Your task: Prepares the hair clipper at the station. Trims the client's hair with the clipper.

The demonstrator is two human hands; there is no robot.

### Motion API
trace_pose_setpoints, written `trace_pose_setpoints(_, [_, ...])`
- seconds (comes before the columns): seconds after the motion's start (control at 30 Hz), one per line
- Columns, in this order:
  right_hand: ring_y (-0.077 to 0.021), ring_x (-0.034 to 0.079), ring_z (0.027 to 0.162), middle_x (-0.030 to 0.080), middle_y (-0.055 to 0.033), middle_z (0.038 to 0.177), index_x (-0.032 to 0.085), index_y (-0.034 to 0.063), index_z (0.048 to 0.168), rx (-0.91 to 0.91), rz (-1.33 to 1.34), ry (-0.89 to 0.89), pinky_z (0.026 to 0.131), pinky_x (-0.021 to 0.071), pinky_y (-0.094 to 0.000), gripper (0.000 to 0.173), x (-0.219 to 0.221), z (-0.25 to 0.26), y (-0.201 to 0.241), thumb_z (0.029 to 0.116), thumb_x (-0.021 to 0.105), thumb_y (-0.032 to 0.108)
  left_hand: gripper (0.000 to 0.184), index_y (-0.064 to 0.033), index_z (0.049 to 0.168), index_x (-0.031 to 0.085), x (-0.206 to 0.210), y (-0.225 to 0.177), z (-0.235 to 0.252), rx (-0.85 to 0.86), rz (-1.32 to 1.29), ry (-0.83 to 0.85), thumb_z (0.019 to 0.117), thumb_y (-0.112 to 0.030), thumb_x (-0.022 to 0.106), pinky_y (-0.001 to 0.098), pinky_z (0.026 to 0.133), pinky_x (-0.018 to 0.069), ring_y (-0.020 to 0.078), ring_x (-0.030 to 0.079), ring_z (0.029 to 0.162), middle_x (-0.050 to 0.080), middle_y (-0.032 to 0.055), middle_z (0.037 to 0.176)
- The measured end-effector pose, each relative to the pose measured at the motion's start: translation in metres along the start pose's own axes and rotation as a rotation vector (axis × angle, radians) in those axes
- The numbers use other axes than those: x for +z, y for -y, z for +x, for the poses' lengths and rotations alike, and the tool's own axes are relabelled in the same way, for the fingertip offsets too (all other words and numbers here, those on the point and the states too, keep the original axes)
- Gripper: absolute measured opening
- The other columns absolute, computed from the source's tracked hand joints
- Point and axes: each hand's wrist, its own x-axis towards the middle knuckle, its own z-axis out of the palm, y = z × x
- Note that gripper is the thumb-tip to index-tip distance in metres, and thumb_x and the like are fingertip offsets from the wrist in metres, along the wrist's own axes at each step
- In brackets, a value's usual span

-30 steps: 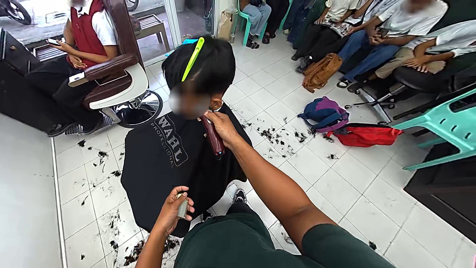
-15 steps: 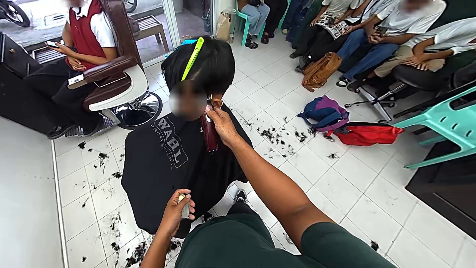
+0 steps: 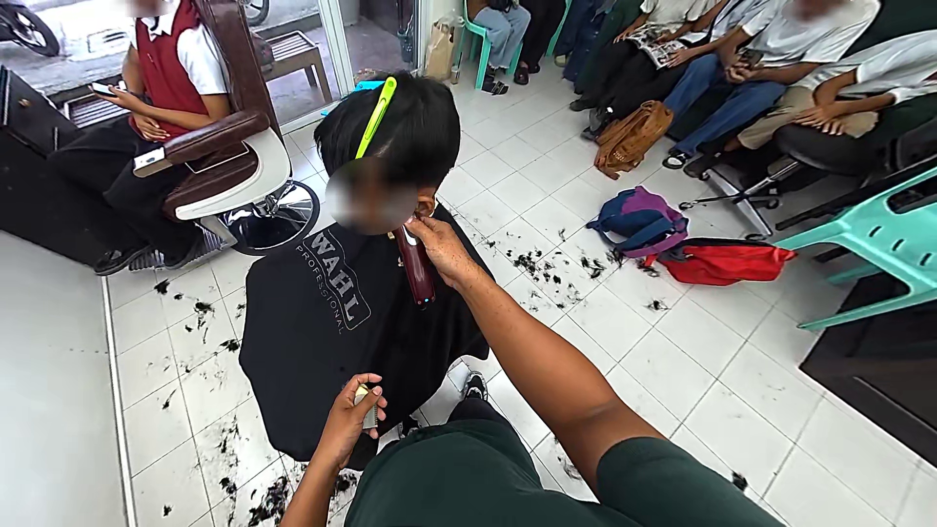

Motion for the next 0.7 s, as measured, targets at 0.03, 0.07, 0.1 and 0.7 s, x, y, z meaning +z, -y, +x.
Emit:
trace_pose_setpoints(0.03, [-0.0229, 0.069, 0.081, 0.067, -0.0157, 0.097, 0.060, -0.0035, 0.122, -0.039, 0.030, -0.017, 0.076, 0.0609, -0.0425, 0.042, 0.0011, -0.0009, -0.0001, 0.1094, 0.048, 0.035, 0.021, -0.0024, 0.126, 0.056, 0.0001, 0.0012, 0.0002, 0.005, 0.002, -0.010, 0.1061, -0.007, 0.052, 0.0233, 0.047, 0.0537, 0.0135, 0.068, 0.061, 0.070, 0.0088, 0.082])
trace_pose_setpoints(0.07, [-0.0226, 0.069, 0.082, 0.067, -0.0156, 0.098, 0.059, -0.0030, 0.125, -0.076, 0.045, -0.030, 0.077, 0.0610, -0.0422, 0.041, 0.0021, -0.0016, 0.0001, 0.1097, 0.047, 0.033, 0.020, -0.0021, 0.124, 0.057, 0.0002, 0.0018, 0.0001, 0.011, 0.006, -0.017, 0.1053, -0.005, 0.053, 0.0236, 0.049, 0.0548, 0.0134, 0.068, 0.062, 0.070, 0.0084, 0.082])
trace_pose_setpoints(0.1, [-0.0224, 0.069, 0.083, 0.067, -0.0156, 0.100, 0.058, -0.0027, 0.127, -0.093, 0.036, -0.034, 0.078, 0.0608, -0.0420, 0.041, 0.0024, -0.0020, -0.0001, 0.1099, 0.046, 0.032, 0.020, -0.0019, 0.123, 0.058, 0.0000, 0.0023, -0.0003, 0.018, 0.014, -0.019, 0.1040, -0.003, 0.055, 0.0245, 0.052, 0.0560, 0.0134, 0.068, 0.064, 0.069, 0.0079, 0.083])
trace_pose_setpoints(0.7, [-0.0224, 0.069, 0.086, 0.067, -0.0156, 0.102, 0.057, -0.0030, 0.128, -0.102, 0.094, -0.018, 0.080, 0.0608, -0.0425, 0.041, 0.0009, -0.0028, -0.0014, 0.1104, 0.045, 0.032, 0.029, -0.0010, 0.123, 0.061, 0.0020, 0.0049, -0.0058, 0.047, -0.074, -0.063, 0.0970, 0.012, 0.056, 0.0327, 0.069, 0.0630, 0.0182, 0.072, 0.083, 0.070, 0.0081, 0.097])
